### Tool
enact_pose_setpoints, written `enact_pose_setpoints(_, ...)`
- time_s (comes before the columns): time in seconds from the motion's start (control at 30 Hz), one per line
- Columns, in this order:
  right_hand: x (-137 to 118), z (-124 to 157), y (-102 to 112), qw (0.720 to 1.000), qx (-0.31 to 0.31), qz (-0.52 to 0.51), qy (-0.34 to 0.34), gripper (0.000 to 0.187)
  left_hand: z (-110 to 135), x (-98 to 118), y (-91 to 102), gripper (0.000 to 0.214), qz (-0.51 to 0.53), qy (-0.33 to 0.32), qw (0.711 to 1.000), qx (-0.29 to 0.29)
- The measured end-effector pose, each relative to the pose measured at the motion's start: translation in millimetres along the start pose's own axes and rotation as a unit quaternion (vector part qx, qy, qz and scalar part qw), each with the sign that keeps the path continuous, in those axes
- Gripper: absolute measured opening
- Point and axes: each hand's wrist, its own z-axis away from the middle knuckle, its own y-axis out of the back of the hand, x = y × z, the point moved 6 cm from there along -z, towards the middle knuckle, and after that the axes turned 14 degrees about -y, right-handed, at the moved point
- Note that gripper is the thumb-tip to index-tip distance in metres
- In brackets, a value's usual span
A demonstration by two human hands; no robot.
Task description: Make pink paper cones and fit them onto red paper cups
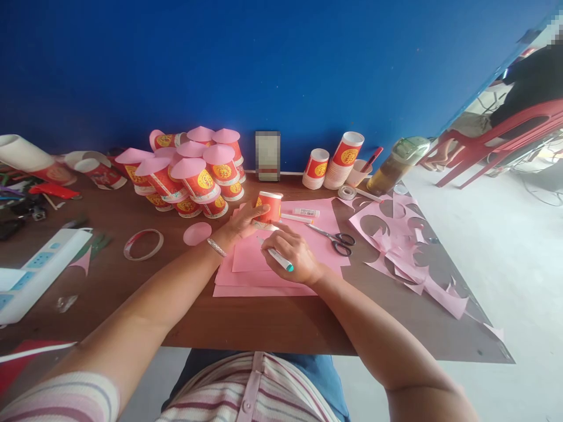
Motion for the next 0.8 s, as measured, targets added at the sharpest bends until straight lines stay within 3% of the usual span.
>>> enact_pose_setpoints(0.27,4,2,10,0.996,0.078,0.045,0.0,0.024,2,3,5.7,0.039,0.014,-0.001,0.999,0.029)
enact_pose_setpoints(0.47,7,1,10,0.995,0.056,0.079,-0.036,0.017,3,0,21.9,0.024,-0.017,-0.029,0.995,0.097)
enact_pose_setpoints(0.57,6,2,11,0.995,0.07,0.065,-0.023,0.02,6,2,32.6,0.027,-0.059,-0.069,0.988,0.128)
enact_pose_setpoints(0.67,5,1,11,0.996,0.069,0.045,-0.017,0.022,8,2,38.0,0.034,-0.083,-0.085,0.983,0.139)
enact_pose_setpoints(0.8,4,0,7,0.999,0.036,0.035,-0.017,0.021,6,-2,35.2,0.024,-0.071,-0.072,0.986,0.129)
